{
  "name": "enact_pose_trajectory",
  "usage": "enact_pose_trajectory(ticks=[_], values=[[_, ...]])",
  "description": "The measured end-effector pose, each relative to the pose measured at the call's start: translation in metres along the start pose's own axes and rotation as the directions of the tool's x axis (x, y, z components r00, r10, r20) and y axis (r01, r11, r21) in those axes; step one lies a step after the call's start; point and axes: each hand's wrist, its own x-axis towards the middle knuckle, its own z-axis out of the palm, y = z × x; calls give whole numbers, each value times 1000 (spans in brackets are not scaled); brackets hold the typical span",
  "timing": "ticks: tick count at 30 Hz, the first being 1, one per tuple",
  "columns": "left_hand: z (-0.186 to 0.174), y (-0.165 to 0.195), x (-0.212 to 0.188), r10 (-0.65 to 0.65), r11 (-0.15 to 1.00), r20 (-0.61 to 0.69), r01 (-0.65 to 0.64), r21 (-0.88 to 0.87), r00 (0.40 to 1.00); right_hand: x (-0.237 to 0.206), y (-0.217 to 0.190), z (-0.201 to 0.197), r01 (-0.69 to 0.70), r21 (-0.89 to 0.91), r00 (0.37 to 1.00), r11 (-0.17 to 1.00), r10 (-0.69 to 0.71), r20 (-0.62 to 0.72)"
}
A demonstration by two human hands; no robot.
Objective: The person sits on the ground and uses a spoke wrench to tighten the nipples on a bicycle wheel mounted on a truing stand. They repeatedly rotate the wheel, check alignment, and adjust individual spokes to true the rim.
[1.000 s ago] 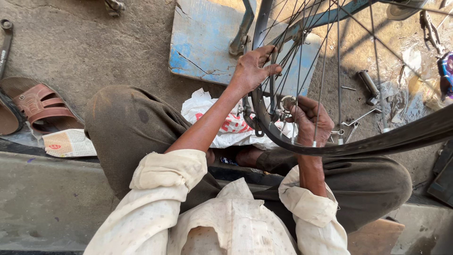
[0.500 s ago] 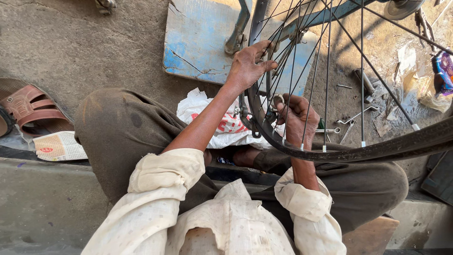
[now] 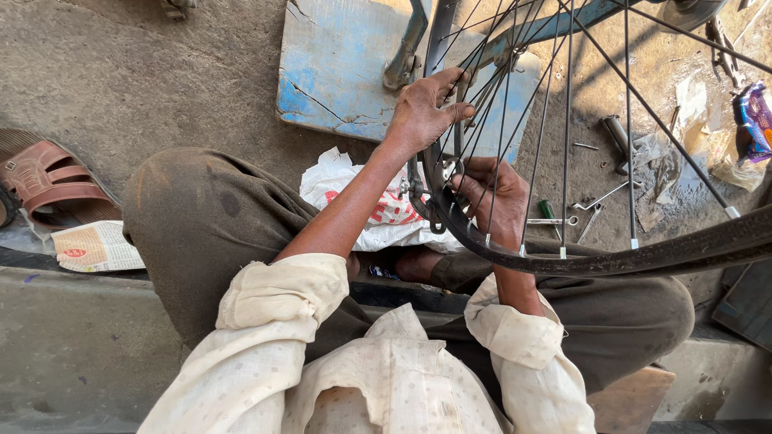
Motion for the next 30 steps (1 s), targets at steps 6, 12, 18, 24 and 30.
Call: enact_pose_trajectory(ticks=[6, 12, 18, 24, 30], values=[[-2, 6, -1, 27, 1000, -6, -27, -9, 1000, -4, 0, -1, 9, 7, 999, 1000, -10, 31], [-6, 12, -3, -44, 998, 22, 42, 49, 999, 10, -12, -21, -16, 44, 958, 999, 3, 288], [-6, 7, -3, 23, 999, -2, -23, -44, 1000, 34, -19, -28, -89, 188, 861, 978, -19, 508], [-5, 4, -4, 31, 1000, 11, -31, -6, 999, 36, -18, -28, -71, 168, 837, 983, -33, 546], [-6, 6, -5, -4, 1000, 28, 4, 14, 1000, 33, -22, -27, -49, 51, 844, 998, 14, 536]])
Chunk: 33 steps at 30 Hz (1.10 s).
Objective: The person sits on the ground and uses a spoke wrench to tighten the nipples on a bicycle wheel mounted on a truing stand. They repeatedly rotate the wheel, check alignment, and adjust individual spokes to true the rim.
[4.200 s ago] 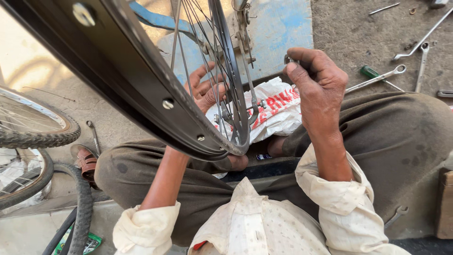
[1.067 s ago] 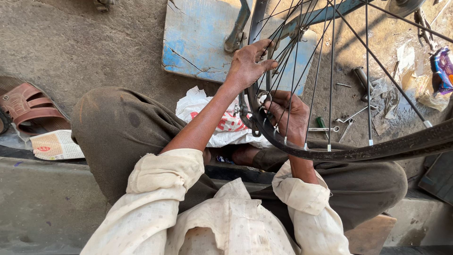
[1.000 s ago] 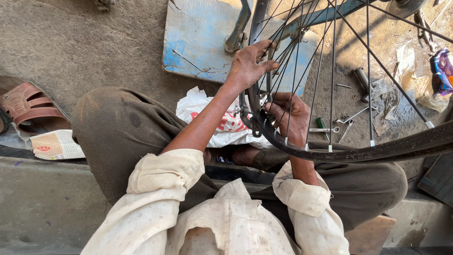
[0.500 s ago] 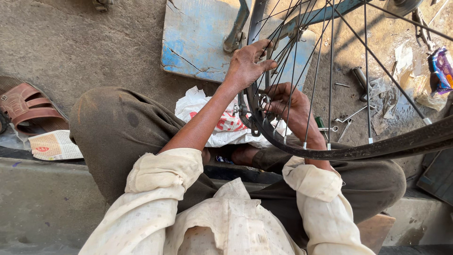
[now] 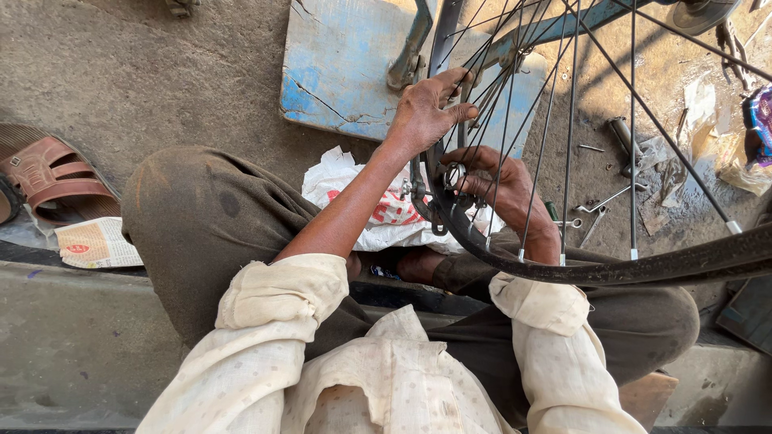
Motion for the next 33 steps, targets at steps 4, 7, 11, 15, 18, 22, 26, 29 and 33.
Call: enact_pose_trajectory(ticks=[4, 7, 11, 15, 18, 22, 26, 29, 33], values=[[-1, -1, -1, 52, 998, -16, -52, -19, 999, 0, 2, 3, 78, 47, 997, 996, -79, 7], [-2, -1, -2, 59, 998, -19, -59, -36, 998, 2, 6, 1, 33, 35, 999, 999, -32, -14], [-4, 2, -3, 5, 1000, 0, -5, -19, 1000, 10, 9, 2, 68, -179, 993, 982, -84, -79], [-7, 4, -3, -11, 1000, 2, 11, -19, 1000, 16, 9, 15, -99, -371, 962, 923, -6, -273], [-7, 4, -3, 10, 1000, 0, -10, 4, 1000, 17, 7, 18, -125, -529, 955, 839, -43, -293], [-6, 1, -3, 22, 1000, 5, -22, -18, 1000, 19, 7, 24, -99, -498, 941, 862, -82, -329], [-5, -2, -2, -9, 1000, 4, 9, 27, 1000, 18, 5, 32, -93, -436, 929, 895, -80, -362], [-5, -2, -1, 60, 997, -22, -59, 41, 998, 17, -1, 32, -186, -446, 929, 875, 9, -369], [-8, -2, -1, 18, 1000, -6, -18, 6, 1000, 16, -8, 24, -31, -839, 955, 543, -231, -185]])
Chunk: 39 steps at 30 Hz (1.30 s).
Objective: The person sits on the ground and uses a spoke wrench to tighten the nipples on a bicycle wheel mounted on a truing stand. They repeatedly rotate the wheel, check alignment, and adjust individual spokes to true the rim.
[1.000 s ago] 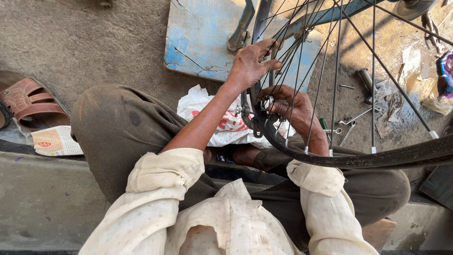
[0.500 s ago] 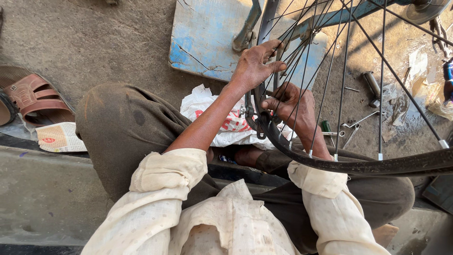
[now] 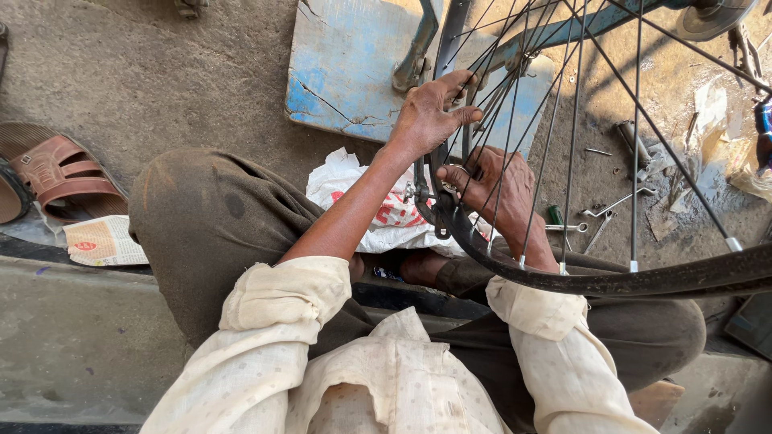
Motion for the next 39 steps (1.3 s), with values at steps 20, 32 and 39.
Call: enact_pose_trajectory(ticks=[20, 32, 39], values=[[-6, 7, -2, -62, 998, -9, 63, 17, 998, -26, -14, -19, 133, 556, 989, 820, -150, -14], [-1, 4, 24, 20, 998, -59, -16, 60, 998, -59, 20, -32, -22, 912, 895, 409, 414, -164], [-4, 7, 52, 67, 997, -134, -61, 49, 989, -95, 27, -23, 0, 914, 875, 405, 443, -196]])
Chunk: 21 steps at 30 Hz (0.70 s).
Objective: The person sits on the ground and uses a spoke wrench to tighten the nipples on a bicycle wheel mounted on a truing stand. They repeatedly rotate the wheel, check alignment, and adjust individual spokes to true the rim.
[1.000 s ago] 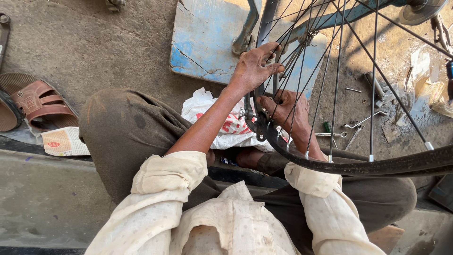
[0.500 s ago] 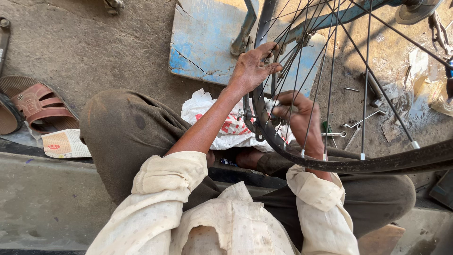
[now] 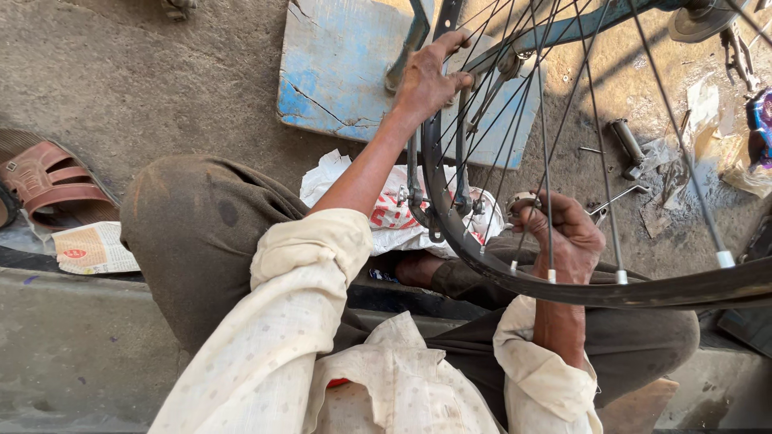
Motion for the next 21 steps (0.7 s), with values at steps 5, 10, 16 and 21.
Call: enact_pose_trajectory(ticks=[5, 10, 16, 21], values=[[-3, 1, 6, 6, 999, -20, -7, -43, 1000, -3, 17, -7, -13, 71, 1000, 997, 13, -3], [-3, -1, 4, 20, 999, -11, -20, -25, 1000, -4, 17, -3, -13, 46, 1000, 999, 13, 0], [2, -4, 7, 91, 996, -48, -91, 3, 995, -11, 10, 12, -8, -34, 999, 999, 9, 42], [3, -5, 6, 35, 999, -35, -35, -3, 999, -16, 8, 21, 30, -149, 994, 988, -15, 104]])
